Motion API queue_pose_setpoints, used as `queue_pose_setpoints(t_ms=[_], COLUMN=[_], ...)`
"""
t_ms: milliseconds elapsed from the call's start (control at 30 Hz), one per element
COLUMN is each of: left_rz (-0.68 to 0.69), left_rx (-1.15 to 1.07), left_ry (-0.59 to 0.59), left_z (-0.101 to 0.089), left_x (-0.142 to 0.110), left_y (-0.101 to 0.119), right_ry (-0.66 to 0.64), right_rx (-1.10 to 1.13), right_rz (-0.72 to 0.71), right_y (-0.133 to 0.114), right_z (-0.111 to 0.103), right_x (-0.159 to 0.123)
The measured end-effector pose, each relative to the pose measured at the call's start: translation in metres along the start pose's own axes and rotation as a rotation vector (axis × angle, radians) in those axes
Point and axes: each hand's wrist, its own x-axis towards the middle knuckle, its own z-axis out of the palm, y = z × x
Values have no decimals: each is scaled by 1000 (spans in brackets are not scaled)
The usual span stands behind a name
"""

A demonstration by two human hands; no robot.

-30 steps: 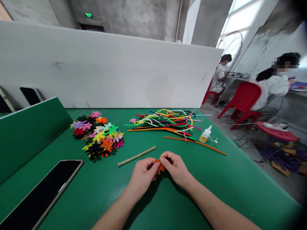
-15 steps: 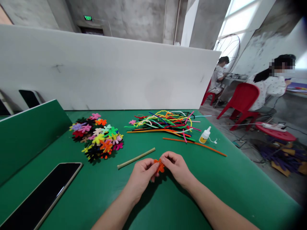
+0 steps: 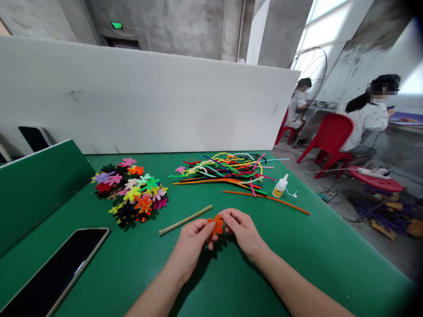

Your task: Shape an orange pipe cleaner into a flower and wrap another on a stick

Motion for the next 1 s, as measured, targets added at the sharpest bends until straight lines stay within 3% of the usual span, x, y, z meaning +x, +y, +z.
queue_pose_setpoints(t_ms=[200, 433, 800, 1000], left_rz=[-7, 35, 80, 96], left_rx=[-91, -206, 68, 106], left_ry=[-29, 10, 13, -5], left_z=[2, 1, -6, -6], left_x=[-2, -2, -1, 1], left_y=[2, 7, 0, -2], right_ry=[-75, -31, -87, -72], right_rx=[26, -79, -92, -102], right_rz=[2, -11, -45, -73], right_y=[0, -1, 2, 2], right_z=[1, -3, -2, -4], right_x=[0, 2, 1, 3])
